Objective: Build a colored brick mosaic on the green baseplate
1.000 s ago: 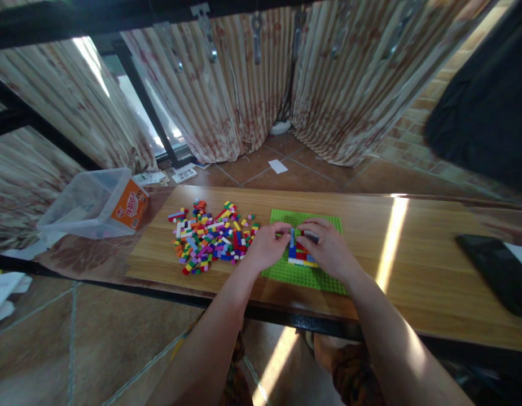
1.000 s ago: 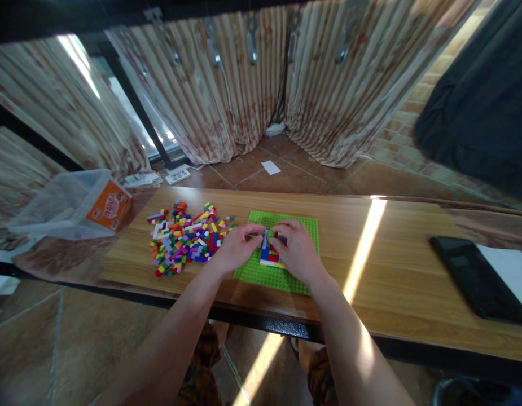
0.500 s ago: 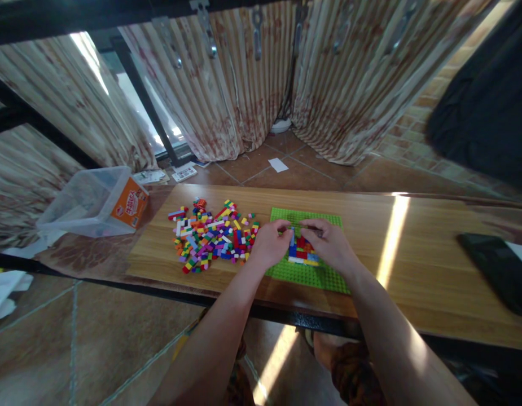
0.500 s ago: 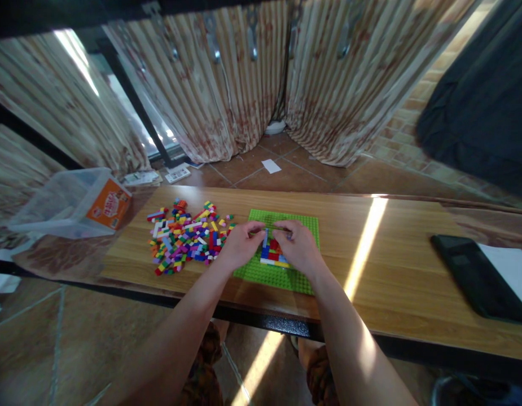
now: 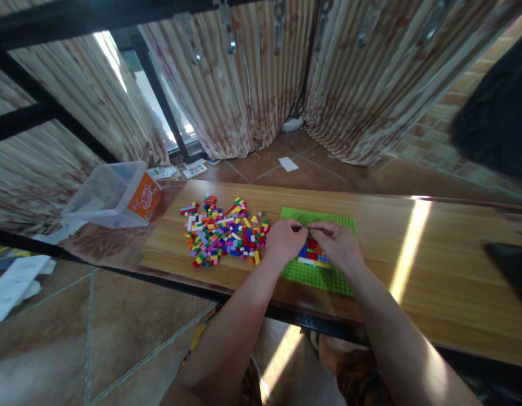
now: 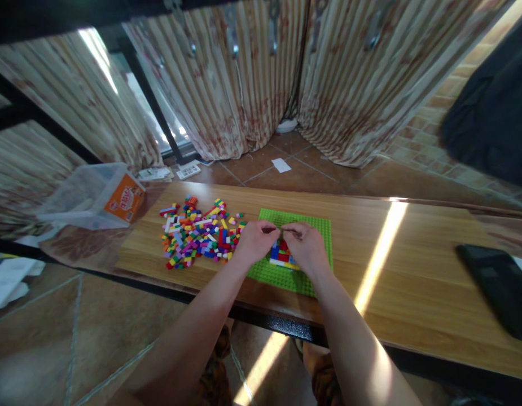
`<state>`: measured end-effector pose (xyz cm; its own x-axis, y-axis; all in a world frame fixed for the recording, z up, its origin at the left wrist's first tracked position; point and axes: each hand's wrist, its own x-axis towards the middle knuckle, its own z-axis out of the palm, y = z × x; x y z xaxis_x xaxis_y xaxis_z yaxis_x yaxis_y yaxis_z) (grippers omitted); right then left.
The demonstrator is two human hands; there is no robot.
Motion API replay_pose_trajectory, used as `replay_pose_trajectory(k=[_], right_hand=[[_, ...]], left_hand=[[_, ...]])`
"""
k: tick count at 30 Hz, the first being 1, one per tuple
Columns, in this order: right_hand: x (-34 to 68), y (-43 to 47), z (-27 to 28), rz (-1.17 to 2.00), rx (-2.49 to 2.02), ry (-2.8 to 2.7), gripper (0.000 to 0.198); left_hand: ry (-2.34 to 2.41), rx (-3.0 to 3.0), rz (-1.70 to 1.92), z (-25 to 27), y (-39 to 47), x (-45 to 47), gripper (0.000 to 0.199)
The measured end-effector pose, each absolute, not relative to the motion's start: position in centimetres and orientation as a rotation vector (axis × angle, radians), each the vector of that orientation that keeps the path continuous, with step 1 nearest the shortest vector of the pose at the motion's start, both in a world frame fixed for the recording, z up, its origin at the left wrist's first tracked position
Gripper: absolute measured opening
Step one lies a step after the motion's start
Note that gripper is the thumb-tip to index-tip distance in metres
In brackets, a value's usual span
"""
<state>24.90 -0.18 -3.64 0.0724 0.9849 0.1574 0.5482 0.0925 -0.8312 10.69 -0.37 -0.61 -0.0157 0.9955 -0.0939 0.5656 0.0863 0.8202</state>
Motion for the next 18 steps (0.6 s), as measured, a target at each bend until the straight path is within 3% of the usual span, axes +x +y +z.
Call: replay_pose_trajectory(k=[13,18], right_hand=[[25.26,0.06,-3.82,0.789,-1.532,-1.535,0.021],[25.89,-0.33,-4.46,0.781,-1.519,-1.607,0.028]], left_hand=[[1.777,1.470,0.732,-0.60,-0.63,11.53,0.023],[1.774,1.516,0.718,-0.42,-1.24,11.60,0.028]])
